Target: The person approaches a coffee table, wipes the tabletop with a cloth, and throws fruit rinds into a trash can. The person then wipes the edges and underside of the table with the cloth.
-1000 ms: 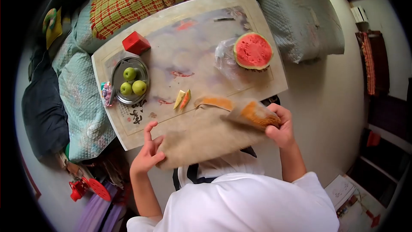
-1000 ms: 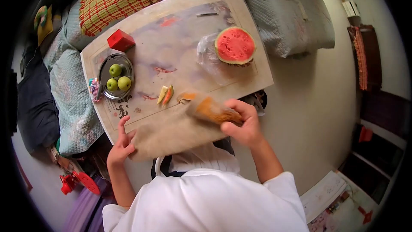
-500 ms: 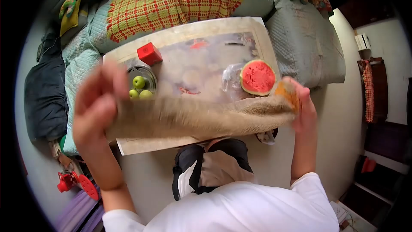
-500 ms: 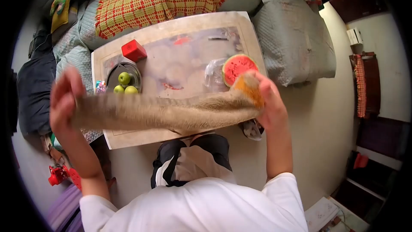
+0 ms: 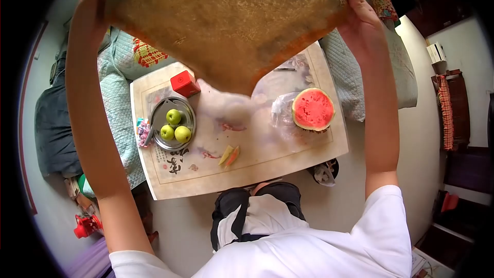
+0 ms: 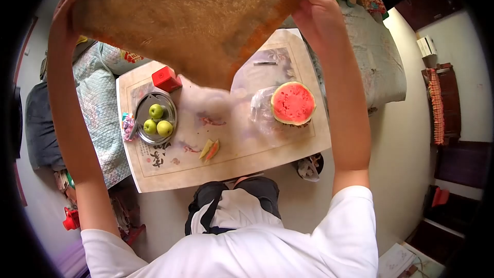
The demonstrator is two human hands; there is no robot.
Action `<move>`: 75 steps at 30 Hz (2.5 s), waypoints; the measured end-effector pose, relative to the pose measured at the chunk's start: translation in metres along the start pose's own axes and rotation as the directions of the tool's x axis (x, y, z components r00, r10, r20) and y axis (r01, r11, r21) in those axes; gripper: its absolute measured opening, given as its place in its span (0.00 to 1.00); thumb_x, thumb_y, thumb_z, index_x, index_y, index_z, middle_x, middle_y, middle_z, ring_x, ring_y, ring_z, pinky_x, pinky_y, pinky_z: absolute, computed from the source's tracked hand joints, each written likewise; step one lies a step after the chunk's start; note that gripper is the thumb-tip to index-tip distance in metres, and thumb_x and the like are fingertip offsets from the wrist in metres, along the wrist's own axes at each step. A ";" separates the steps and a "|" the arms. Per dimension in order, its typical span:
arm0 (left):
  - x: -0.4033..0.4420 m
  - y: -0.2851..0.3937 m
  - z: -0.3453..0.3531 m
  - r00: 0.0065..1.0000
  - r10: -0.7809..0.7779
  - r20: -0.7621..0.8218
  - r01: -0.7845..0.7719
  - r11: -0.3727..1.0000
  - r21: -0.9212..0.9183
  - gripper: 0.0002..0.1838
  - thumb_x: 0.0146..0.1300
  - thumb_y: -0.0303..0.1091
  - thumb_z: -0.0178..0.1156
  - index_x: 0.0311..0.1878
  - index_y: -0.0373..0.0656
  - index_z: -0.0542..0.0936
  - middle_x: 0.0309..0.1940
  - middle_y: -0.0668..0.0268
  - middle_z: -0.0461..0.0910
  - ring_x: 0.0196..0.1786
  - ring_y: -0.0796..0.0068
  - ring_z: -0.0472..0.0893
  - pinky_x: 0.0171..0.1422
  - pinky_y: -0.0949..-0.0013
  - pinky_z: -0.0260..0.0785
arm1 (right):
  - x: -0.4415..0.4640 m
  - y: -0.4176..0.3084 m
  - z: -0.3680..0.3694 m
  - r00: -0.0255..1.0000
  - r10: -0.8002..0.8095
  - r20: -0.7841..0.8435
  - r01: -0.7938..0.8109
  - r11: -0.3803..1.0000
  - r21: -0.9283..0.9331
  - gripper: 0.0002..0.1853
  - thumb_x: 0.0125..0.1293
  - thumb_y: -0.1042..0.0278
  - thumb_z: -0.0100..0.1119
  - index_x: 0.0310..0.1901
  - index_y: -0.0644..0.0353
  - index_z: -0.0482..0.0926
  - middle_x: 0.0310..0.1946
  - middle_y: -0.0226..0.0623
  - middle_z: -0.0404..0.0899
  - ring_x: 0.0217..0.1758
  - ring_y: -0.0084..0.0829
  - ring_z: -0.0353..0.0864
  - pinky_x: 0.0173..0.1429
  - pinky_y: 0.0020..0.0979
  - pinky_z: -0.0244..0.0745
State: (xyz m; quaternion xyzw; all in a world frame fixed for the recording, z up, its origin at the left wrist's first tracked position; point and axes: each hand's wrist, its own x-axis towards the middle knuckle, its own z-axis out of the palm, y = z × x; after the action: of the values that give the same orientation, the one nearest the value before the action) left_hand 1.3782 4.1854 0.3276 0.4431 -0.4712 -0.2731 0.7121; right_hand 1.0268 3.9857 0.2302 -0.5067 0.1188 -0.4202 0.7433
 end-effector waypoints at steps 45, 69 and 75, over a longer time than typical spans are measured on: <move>-0.136 -0.639 -0.134 0.949 -0.311 0.045 0.029 0.230 0.973 0.07 0.58 0.30 0.53 0.35 0.42 0.79 0.31 0.54 0.80 0.39 0.49 0.77 0.44 0.54 0.70 | 0.044 0.588 -0.289 0.817 0.155 -0.556 -0.486 0.705 -0.517 0.07 0.65 0.68 0.55 0.39 0.63 0.73 0.28 0.28 0.76 0.32 0.19 0.71 0.39 0.25 0.68; -0.126 -0.609 -0.147 0.712 -0.699 0.063 0.283 0.369 0.885 0.09 0.42 0.19 0.52 0.30 0.34 0.69 0.20 0.50 0.68 0.25 0.53 0.69 0.32 0.60 0.63 | 0.041 0.500 -0.253 0.997 0.061 -0.042 -0.039 -0.057 -0.998 0.09 0.56 0.66 0.58 0.37 0.59 0.80 0.36 0.42 0.78 0.41 0.44 0.78 0.44 0.38 0.73; -0.158 -0.430 -0.093 0.719 -0.693 -0.058 0.420 0.366 0.830 0.13 0.42 0.15 0.55 0.33 0.38 0.70 0.23 0.58 0.71 0.22 0.67 0.71 0.27 0.73 0.63 | -0.047 0.357 -0.149 0.957 0.012 -0.291 -0.285 0.245 -0.927 0.05 0.50 0.81 0.59 0.32 0.66 0.77 0.28 0.38 0.76 0.34 0.30 0.75 0.41 0.26 0.69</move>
State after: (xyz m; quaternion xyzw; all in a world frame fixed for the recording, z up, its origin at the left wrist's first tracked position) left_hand 1.4112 4.1504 -0.1377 0.7978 -0.4615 -0.3229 0.2152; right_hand 1.0881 3.9708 -0.1539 -0.7882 0.4797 -0.2425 0.2996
